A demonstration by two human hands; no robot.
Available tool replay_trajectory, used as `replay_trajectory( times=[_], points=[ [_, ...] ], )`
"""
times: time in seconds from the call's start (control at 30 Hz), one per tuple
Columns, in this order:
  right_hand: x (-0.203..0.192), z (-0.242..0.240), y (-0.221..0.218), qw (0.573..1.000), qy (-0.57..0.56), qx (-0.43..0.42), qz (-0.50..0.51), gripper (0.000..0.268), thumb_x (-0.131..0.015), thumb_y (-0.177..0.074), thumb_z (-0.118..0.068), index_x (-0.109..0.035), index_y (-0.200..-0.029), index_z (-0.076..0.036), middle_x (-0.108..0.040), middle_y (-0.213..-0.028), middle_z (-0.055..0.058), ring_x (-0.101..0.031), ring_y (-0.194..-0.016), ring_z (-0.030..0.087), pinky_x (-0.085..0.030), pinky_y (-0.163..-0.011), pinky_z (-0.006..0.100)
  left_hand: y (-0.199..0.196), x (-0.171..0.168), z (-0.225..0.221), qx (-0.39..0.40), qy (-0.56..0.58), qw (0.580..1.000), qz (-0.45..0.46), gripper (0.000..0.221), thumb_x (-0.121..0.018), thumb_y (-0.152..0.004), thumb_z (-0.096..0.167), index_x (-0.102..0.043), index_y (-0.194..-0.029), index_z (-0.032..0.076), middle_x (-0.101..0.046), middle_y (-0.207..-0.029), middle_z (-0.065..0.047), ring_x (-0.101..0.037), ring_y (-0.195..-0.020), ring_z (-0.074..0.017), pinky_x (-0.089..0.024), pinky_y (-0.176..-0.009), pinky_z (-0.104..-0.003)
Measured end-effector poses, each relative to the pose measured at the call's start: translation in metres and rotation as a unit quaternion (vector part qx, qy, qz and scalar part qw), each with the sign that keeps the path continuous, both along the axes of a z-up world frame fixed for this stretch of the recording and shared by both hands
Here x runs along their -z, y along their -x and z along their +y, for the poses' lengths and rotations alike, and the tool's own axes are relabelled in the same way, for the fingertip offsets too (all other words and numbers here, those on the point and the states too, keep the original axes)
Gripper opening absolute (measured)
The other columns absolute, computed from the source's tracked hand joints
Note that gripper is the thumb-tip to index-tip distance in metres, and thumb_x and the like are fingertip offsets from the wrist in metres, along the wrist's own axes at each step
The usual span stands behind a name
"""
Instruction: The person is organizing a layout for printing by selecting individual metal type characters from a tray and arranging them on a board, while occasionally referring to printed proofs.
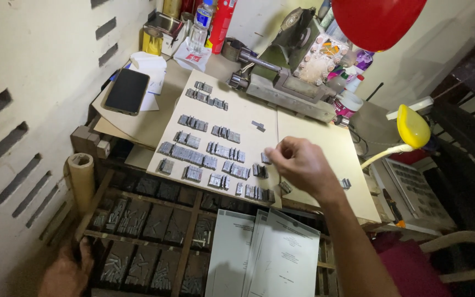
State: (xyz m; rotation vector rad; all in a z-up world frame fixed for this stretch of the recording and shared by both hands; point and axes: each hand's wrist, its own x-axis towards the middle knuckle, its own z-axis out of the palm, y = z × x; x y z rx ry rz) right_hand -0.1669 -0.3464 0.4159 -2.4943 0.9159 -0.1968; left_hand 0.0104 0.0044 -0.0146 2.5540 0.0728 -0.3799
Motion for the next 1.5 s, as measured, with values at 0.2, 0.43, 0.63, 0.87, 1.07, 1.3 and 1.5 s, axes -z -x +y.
replay_trajectory(
  times=[0.2, 0.43, 0.63, 0.87, 1.07, 1.3, 1.5],
  points=[
    [-0.017, 0.007, -0.011, 0.998, 0.003, 0.052, 0.047, 0.027, -0.072, -0.097, -0.036, -0.069, -0.087, -0.011, -0.074, -0.086, 0.006, -0.047, -0.054, 0.011, -0.035, -0.044, 0.028, 0.016, -0.017, -0.004, -0.005, -0.03, 0.998, -0.058, 0.057, -0.041, -0.111, 0.059, -0.066, -0.13, 0.011, -0.082, -0.093, -0.025, -0.078, -0.082, -0.047, -0.061, -0.068, -0.052],
    [-0.006, 0.004, -0.022, 0.997, 0.0, 0.06, 0.054, 0.024, -0.072, -0.087, -0.035, -0.067, -0.085, -0.012, -0.073, -0.083, 0.005, -0.065, -0.072, 0.014, -0.05, -0.062, 0.029, 0.015, -0.018, -0.007, -0.008, -0.061, 0.99, -0.125, 0.057, -0.043, -0.109, 0.058, -0.062, -0.147, 0.02, -0.081, -0.086, -0.023, -0.08, -0.079, -0.0432, -0.062, -0.066, -0.05],
    [-0.01, 0.007, -0.025, 0.998, 0.005, 0.047, 0.039, 0.017, -0.071, -0.084, -0.028, -0.067, -0.083, -0.011, -0.073, -0.08, 0.005, -0.064, -0.07, 0.014, -0.049, -0.058, 0.029, 0.014, -0.032, -0.004, -0.028, -0.004, 0.999, 0.017, 0.058, -0.039, -0.109, 0.061, -0.059, -0.146, 0.02, -0.079, -0.112, -0.031, -0.076, -0.1, -0.0526, -0.058, -0.083, -0.058],
    [-0.007, -0.018, -0.035, 0.997, 0.011, 0.067, 0.034, 0.013, -0.073, -0.087, -0.025, -0.065, -0.084, -0.014, -0.072, -0.078, 0.004, -0.056, -0.068, 0.011, -0.044, -0.062, 0.031, 0.016, -0.028, -0.006, -0.013, -0.073, 0.995, -0.072, 0.056, -0.041, -0.112, 0.06, -0.065, -0.137, 0.016, -0.078, -0.093, -0.019, -0.077, -0.083, -0.0382, -0.06, -0.071, -0.046],
    [-0.009, -0.016, -0.029, 0.998, 0.029, 0.058, 0.021, 0.022, -0.071, -0.089, -0.032, -0.063, -0.079, -0.015, -0.071, -0.081, 0.002, -0.058, -0.074, 0.013, -0.045, -0.066, 0.033, 0.018, -0.019, -0.005, -0.009, -0.021, 0.996, -0.085, 0.061, -0.038, -0.109, 0.058, -0.057, -0.151, 0.019, -0.076, -0.093, -0.032, -0.074, -0.086, -0.0522, -0.057, -0.07, -0.057],
    [-0.01, 0.012, -0.002, 0.997, -0.018, -0.009, 0.072, 0.033, -0.072, -0.095, -0.043, -0.063, -0.081, -0.014, -0.066, -0.076, 0.002, -0.059, -0.066, 0.013, -0.047, -0.058, 0.027, 0.015, -0.037, -0.005, -0.002, -0.008, 1.0, -0.014, 0.062, -0.036, -0.11, 0.058, -0.056, -0.149, 0.015, -0.079, -0.103, -0.032, -0.077, -0.092, -0.051, -0.06, -0.077, -0.057],
    [-0.001, 0.014, -0.009, 0.996, -0.015, -0.005, 0.087, 0.028, -0.075, -0.093, -0.039, -0.065, -0.084, -0.015, -0.074, -0.076, 0.003, -0.065, -0.064, 0.012, -0.054, -0.059, 0.027, 0.008, 0.017, 0.001, 0.02, -0.04, 0.988, -0.15, 0.046, -0.049, -0.108, 0.052, -0.063, -0.12, 0.01, -0.071, -0.067, -0.024, -0.072, -0.062, -0.044, -0.052, -0.056, -0.049]
  ],
)
